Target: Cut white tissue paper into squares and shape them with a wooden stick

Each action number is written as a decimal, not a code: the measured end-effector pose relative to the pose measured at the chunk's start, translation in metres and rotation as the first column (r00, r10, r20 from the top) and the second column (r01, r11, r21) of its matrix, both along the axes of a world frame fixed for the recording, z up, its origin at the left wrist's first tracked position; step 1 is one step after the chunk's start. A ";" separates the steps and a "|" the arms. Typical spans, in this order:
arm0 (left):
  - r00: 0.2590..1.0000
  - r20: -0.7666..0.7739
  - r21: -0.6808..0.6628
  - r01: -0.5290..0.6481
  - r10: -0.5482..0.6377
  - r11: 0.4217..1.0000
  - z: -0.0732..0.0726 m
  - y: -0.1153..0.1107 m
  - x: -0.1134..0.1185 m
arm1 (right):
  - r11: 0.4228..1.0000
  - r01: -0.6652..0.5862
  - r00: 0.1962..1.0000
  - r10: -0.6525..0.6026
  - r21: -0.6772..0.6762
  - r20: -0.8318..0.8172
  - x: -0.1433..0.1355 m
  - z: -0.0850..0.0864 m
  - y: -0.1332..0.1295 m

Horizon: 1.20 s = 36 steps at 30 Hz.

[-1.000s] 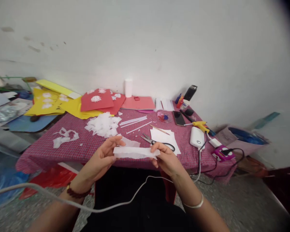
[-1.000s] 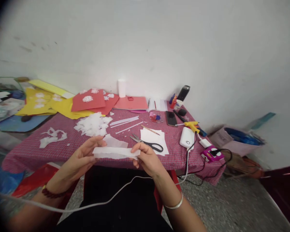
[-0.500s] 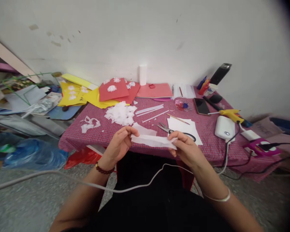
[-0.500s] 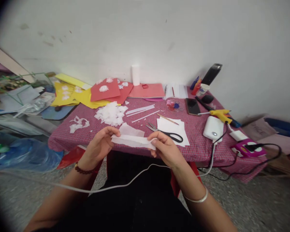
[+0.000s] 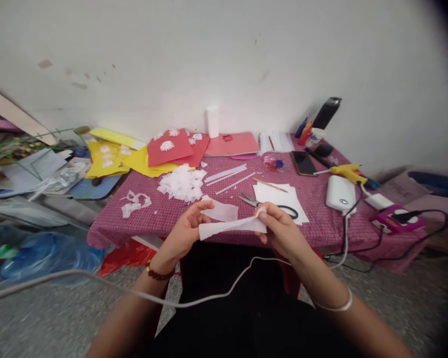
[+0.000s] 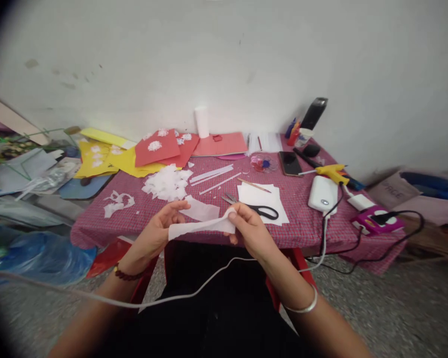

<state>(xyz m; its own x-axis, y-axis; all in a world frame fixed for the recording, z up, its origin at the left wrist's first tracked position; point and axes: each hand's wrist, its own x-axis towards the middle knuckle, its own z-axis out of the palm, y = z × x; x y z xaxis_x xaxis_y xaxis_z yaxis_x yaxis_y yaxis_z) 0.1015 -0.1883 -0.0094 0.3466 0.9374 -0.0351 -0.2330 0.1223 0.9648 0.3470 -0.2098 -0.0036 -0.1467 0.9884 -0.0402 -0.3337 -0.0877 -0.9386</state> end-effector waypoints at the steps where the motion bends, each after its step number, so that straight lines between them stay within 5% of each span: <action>1: 1.000 -0.005 -0.003 0.007 -0.007 1.000 -0.001 0.000 0.000 | 1.000 -0.002 1.000 0.002 0.001 -0.001 0.000 0.000 0.000; 8: 0.989 -0.068 0.005 -0.134 0.134 0.991 -0.003 0.002 0.000 | 1.000 -0.007 1.000 0.006 0.024 0.015 -0.001 0.002 0.000; 20: 0.979 0.011 -0.075 -0.203 0.204 0.976 0.008 0.000 -0.001 | 0.999 -0.039 0.994 0.040 -0.006 0.103 0.007 -0.012 0.003; 29: 0.951 0.027 -0.019 -0.307 0.307 0.952 0.015 -0.002 -0.003 | 0.997 -0.039 0.995 0.033 0.065 0.096 0.005 -0.003 0.005; 36: 0.973 0.096 0.086 -0.216 0.208 0.973 0.029 -0.012 -0.001 | 0.988 -0.073 0.997 0.070 0.138 0.028 0.008 0.000 0.001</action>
<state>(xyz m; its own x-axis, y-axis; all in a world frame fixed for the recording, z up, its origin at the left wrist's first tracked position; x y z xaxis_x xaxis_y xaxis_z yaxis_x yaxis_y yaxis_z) 0.1007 -0.2004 0.0196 0.1373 0.9874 0.0789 -0.3261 -0.0302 0.9449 0.3547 -0.2087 -0.0031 -0.2180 0.9716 0.0922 -0.3092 0.0208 -0.9508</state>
